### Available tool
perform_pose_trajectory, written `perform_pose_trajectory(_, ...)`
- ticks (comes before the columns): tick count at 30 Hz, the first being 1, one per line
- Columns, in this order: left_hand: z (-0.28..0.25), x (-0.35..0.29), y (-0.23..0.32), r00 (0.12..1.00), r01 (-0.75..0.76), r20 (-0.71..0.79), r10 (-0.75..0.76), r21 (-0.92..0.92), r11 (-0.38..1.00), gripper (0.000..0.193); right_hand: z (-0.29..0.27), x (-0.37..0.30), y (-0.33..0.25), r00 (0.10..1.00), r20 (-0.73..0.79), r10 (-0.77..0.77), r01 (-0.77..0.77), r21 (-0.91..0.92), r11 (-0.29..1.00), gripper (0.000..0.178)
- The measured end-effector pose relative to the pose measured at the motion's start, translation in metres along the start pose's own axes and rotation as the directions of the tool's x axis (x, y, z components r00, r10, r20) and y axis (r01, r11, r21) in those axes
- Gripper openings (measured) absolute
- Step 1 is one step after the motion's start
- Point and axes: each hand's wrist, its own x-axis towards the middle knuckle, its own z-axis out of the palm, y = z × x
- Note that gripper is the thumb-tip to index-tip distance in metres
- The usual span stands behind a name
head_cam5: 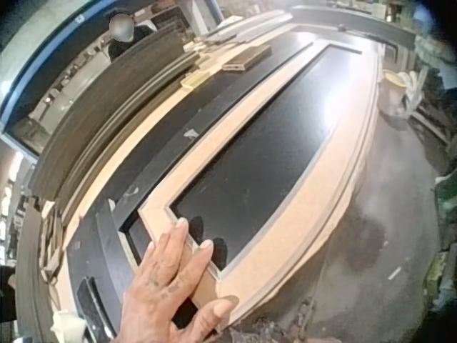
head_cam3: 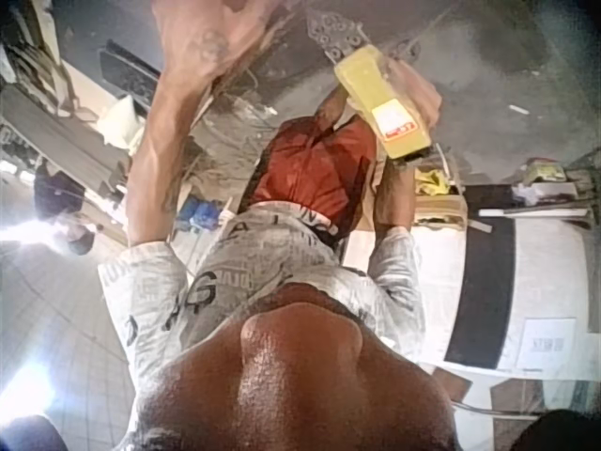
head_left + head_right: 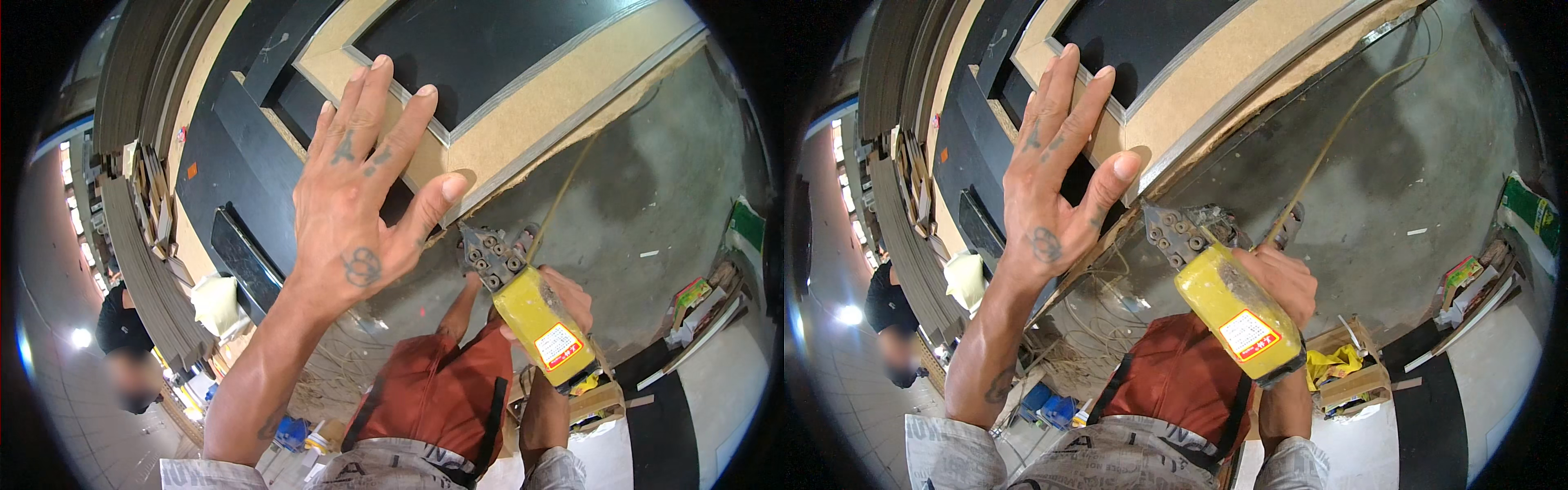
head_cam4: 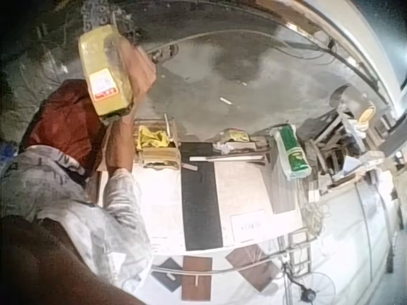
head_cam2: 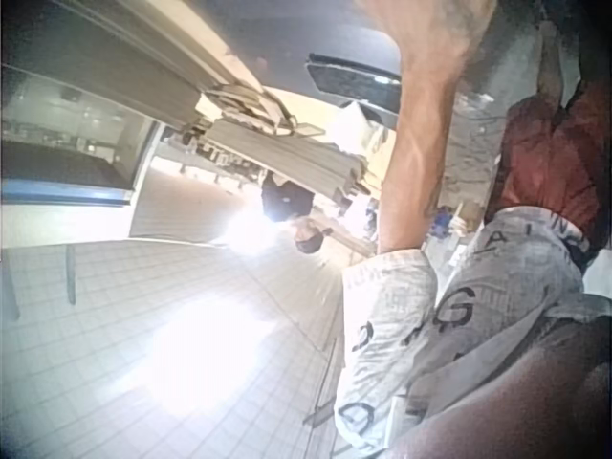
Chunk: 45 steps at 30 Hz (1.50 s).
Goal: The recorder assembles and nails wood frame components using a hammer and a pneumatic nail gun in a wood manufacturing environment.
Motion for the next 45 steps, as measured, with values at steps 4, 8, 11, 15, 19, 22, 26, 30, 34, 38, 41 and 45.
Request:
perform_pose_trajectory(4,-0.0004,-0.0004,-0.0009,1.0,0.0,0.0,0.0,0.008,1.0,0.066,0.0013,0.0002,0.0023,1.0,-0.001,-0.024,0.024,0.022,0.999,0.049)
perform_pose_trajectory(8,0.0019,-0.0006,-0.0001,1.0,0.003,0.002,-0.003,0.002,1.0,0.066,0.0016,0.0006,0.0019,0.999,-0.011,-0.031,0.032,0.031,0.999,0.046)
perform_pose_trajectory(11,0.0009,-0.0002,-0.0004,1.0,0.006,0.002,-0.006,-0.001,1.0,0.066,0.0012,-0.0001,0.004,0.999,-0.005,-0.037,0.037,0.036,0.999,0.045)
perform_pose_trajectory(15,0.0012,-0.0008,-0.0011,1.0,0.0,-0.004,0.0,-0.01,1.0,0.066,0.0022,0.0005,0.0054,0.999,-0.002,-0.049,0.049,0.04,0.998,0.047)
perform_pose_trajectory(19,0.0017,-0.0012,-0.0019,1.0,-0.007,-0.008,0.007,-0.02,1.0,0.067,0.0032,0.0012,0.0033,0.999,-0.013,-0.044,0.045,0.025,0.999,0.049)
perform_pose_trajectory(22,0.0011,-0.0002,-0.001,1.0,-0.013,0.002,0.013,-0.008,1.0,0.067,0.0029,0.0017,0.0031,0.999,-0.011,-0.044,0.045,0.036,0.998,0.049)
perform_pose_trajectory(26,0.0002,-0.0007,-0.0017,1.0,-0.013,0.006,0.013,0.0,1.0,0.068,0.0017,-0.0012,0.0053,1.0,-0.005,-0.025,0.025,0.022,0.999,0.05)
perform_pose_trajectory(30,0.0001,-0.0003,-0.0016,1.0,-0.02,0.008,0.02,0.009,1.0,0.068,0.0031,0.0004,0.003,1.0,-0.007,-0.021,0.021,0.032,0.999,0.05)
perform_pose_trajectory(34,0.0,0.0,-0.0006,1.0,-0.013,0.016,0.013,0.012,1.0,0.068,0.0028,0.0001,0.0038,0.999,-0.004,-0.034,0.034,0.023,0.999,0.051)
perform_pose_trajectory(38,-0.0011,-0.0002,0.0002,1.0,-0.002,0.02,0.002,0.007,1.0,0.068,0.0049,0.0003,0.003,1.0,-0.024,-0.014,0.015,0.032,0.999,0.052)
perform_pose_trajectory(41,-0.0013,0.0005,0.0,1.0,-0.002,0.022,0.002,0.009,1.0,0.068,0.0048,-0.0005,0.0055,0.999,-0.035,-0.026,0.027,0.035,0.999,0.051)
perform_pose_trajectory(45,-0.0022,0.0015,0.0006,1.0,-0.014,0.022,0.014,0.026,1.0,0.068,0.005,0.0012,0.0052,0.999,-0.029,-0.04,0.041,0.039,0.998,0.05)
